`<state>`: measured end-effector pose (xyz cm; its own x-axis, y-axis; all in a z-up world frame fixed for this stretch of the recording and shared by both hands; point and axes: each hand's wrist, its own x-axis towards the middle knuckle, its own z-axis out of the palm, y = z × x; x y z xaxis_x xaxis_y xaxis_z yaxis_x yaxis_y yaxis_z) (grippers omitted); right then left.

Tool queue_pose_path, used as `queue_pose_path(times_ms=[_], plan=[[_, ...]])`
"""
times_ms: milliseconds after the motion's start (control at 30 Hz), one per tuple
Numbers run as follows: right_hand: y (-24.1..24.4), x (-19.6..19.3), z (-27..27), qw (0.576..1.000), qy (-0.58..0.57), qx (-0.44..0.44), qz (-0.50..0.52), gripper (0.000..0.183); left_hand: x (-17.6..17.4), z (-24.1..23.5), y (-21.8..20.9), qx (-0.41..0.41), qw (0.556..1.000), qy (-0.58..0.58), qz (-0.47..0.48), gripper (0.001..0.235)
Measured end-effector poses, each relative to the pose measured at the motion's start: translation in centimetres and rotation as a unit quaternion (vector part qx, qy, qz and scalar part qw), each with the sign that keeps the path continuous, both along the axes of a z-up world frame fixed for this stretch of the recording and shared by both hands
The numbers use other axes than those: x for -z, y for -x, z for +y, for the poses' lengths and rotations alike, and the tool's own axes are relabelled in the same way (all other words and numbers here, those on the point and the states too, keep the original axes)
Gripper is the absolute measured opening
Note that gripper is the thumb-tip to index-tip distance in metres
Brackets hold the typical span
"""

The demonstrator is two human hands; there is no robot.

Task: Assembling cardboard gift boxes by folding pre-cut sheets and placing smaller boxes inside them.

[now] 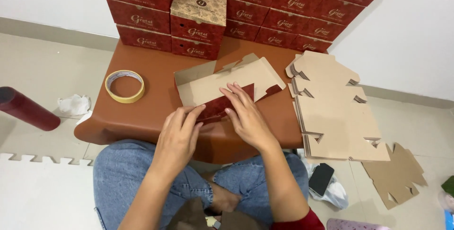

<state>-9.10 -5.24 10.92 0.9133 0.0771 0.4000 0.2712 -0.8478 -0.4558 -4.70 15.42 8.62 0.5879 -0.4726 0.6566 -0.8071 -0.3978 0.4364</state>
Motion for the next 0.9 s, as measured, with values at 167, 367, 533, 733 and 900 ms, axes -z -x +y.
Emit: queue_pose_path(times_ms=[167, 367, 533, 733, 900], plan=[[-1.4, 1.6, -1.9, 1.000, -0.023, 0.014, 0.004, 0.028, 1.7, -0.4, -0.7, -0.044, 0.999, -0.017, -0.022, 0.015], [-0.3, 2.5, -2.3, 0.984, -0.169, 0.032, 0.054, 0.006, 2.5, -1.0, -0.3, -0.073, 0.995, 0.064, 0.027, 0.006], [-0.5, 2.7, -2.1, 0.975, -0.207, 0.048, 0.066, 0.005, 2.9, -1.6, -0.4, -0.078, 0.993, 0.089, -0.013, 0.009], [-0.4, 3.6, -2.2, 0.978, -0.194, 0.052, 0.060, 0.004, 3.7, -3.3, -0.7, -0.062, 0.991, 0.101, -0.058, 0.010], [-0.2, 3.6, -2.1, 0.988, -0.149, 0.026, 0.033, 0.003, 2.9, -4.5, -0.6, -0.035, 0.993, 0.086, -0.075, 0.003]])
